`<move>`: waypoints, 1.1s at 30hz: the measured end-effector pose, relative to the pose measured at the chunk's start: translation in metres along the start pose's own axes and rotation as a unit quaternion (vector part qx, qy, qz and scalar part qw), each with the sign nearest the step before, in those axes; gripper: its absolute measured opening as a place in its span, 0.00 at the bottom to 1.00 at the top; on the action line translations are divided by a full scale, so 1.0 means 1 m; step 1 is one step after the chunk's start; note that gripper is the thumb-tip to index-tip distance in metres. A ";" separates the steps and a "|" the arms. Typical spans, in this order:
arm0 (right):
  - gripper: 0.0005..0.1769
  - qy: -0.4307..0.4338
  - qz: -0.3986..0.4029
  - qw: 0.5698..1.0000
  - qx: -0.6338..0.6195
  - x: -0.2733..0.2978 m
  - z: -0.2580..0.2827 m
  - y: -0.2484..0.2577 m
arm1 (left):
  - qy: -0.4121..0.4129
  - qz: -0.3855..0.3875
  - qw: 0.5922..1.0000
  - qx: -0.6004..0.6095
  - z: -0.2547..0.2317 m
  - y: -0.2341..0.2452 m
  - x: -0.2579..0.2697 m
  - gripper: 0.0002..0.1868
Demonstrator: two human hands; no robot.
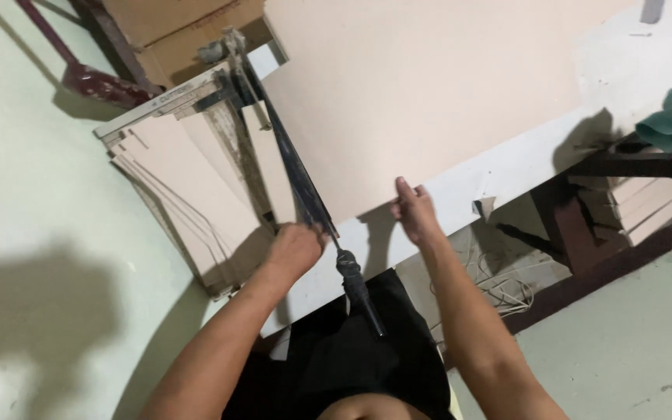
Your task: The person uses a manual paper cutter to trim a large sheet of light-colored cardboard. They repeatedly align the sheet against the guide, pull down the cutting arm to slice off a strip, and remove the cut piece. The process is repeated multiple times throughout the clip.
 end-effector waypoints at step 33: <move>0.45 0.261 0.084 0.665 0.695 0.117 -0.095 -0.048 | 0.407 0.096 0.881 0.223 0.089 0.071 -0.029 0.71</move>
Point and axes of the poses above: each hand's wrist, its own x-axis away from the middle knuckle, its own y-axis out of the back of the hand, z = x × y, the point moved 6 cm from there along -x, towards the middle knuckle, and after that the axes turned 6 degrees about -z, right-handed, at the moved point
